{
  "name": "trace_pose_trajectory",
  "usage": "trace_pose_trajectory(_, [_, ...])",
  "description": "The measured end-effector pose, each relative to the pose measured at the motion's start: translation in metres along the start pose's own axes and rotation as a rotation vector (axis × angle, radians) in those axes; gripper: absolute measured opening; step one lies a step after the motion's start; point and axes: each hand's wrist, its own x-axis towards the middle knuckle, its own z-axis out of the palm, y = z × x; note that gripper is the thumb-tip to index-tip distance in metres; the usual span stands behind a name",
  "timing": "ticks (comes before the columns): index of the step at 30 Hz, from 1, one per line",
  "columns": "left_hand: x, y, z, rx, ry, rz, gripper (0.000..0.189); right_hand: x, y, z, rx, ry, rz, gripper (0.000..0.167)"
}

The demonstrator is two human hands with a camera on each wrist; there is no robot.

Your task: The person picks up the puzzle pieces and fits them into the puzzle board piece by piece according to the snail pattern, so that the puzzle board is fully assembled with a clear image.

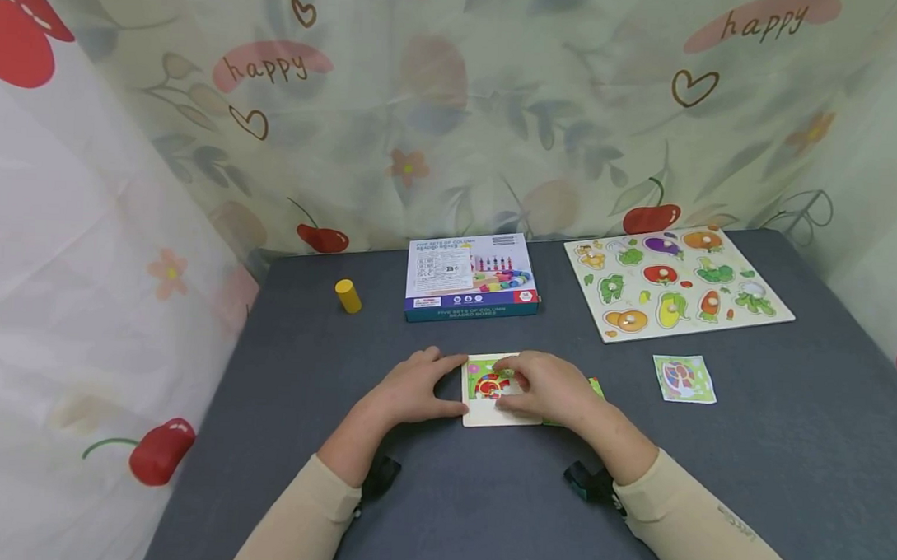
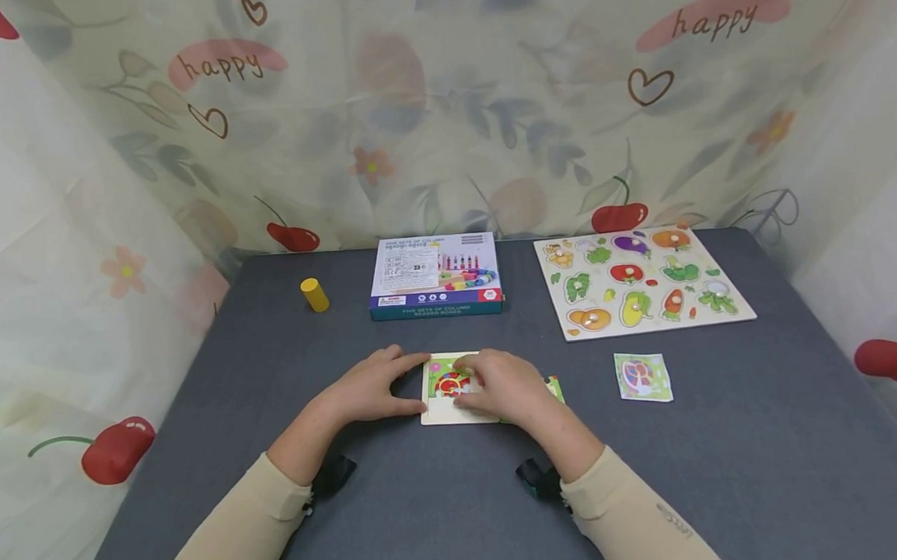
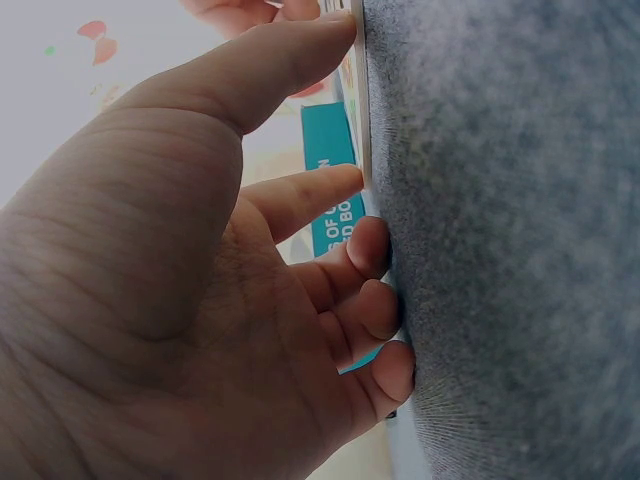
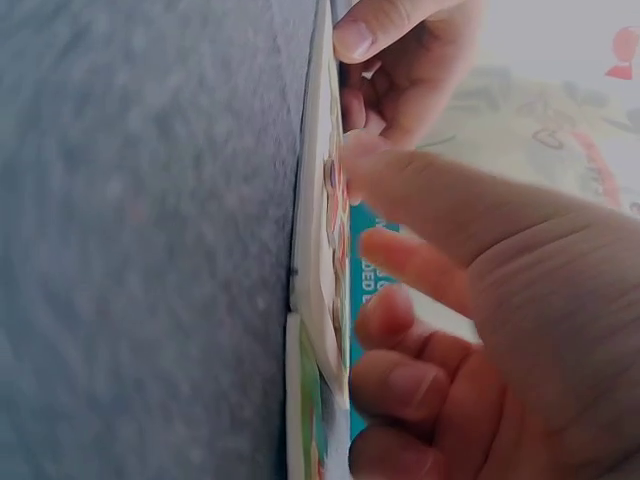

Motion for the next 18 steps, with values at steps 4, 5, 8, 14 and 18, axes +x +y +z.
trace_pose_trajectory(4, [0.0003,0.0006,-0.0007,0.002,-0.002,-0.003,0.084,-0.0013,0.0006,0.0012,-0.033,-0.002,-0.033,0.045])
trace_pose_trajectory(5, [0.0005,0.0006,-0.0008,0.002,-0.003,-0.003,0.084,-0.0015,0.0008,0.0015,-0.038,0.003,-0.033,0.045])
trace_pose_trajectory(8, [0.001,0.0005,-0.0009,0.004,-0.006,-0.003,0.084,-0.0014,0.0007,0.0016,-0.042,0.005,-0.012,0.045])
trace_pose_trajectory(14, [0.0017,0.0,-0.0003,0.005,-0.006,-0.002,0.084,-0.0011,-0.0003,0.0023,-0.064,-0.006,0.012,0.047])
trace_pose_trajectory(18, [0.0015,-0.0008,0.0009,0.003,-0.003,0.0,0.084,-0.0013,-0.0013,0.0035,-0.074,-0.009,0.013,0.046])
